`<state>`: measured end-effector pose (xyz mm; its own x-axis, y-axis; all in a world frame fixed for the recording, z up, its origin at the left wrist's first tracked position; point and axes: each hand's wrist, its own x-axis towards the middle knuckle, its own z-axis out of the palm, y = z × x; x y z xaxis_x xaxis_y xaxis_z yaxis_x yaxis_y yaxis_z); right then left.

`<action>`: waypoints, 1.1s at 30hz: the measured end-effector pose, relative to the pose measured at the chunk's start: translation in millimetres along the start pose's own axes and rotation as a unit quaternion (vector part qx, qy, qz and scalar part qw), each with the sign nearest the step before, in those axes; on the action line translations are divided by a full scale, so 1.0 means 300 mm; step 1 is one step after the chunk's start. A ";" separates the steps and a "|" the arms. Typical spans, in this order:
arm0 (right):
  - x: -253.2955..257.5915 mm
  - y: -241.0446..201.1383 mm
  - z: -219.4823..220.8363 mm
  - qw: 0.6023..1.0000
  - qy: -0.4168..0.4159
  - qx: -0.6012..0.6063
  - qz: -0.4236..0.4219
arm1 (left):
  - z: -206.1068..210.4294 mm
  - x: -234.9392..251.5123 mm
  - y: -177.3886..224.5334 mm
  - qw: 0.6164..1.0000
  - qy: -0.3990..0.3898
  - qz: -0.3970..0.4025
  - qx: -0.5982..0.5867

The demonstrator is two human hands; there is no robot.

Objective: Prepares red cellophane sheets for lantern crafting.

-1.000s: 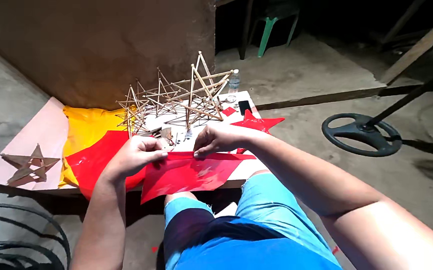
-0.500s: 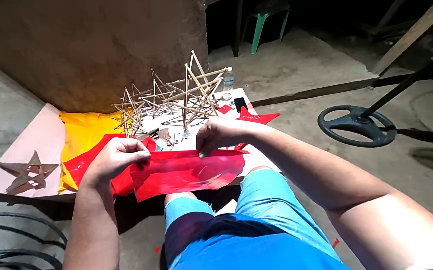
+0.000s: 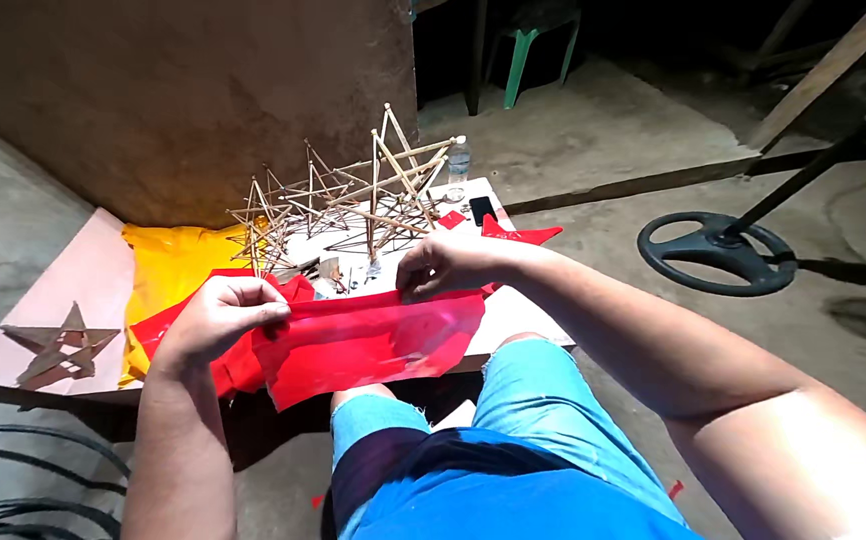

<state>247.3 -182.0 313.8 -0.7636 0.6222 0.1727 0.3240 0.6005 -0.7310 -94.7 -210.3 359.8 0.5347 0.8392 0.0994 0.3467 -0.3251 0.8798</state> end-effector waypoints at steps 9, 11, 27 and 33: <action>-0.052 0.024 -0.037 1.000 -0.008 -0.019 0.020 | -0.021 -0.045 -0.027 1.000 0.027 0.000 0.002; -0.064 0.045 -0.033 1.000 0.014 -0.023 0.009 | -0.029 -0.054 -0.035 0.999 0.035 -0.004 -0.001; -0.203 0.122 -0.064 0.983 0.104 0.142 0.053 | -0.028 -0.058 -0.063 0.998 0.057 -0.003 0.001; -0.243 0.149 -0.058 0.975 0.094 0.180 0.095 | -0.004 -0.031 -0.048 0.999 0.044 -0.013 -0.005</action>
<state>327.2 -191.8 280.1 -0.5817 0.8066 0.1047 0.2076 0.2717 -0.9397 -105.5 -213.0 346.7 0.4561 0.8822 0.1172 0.3514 -0.2995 0.8870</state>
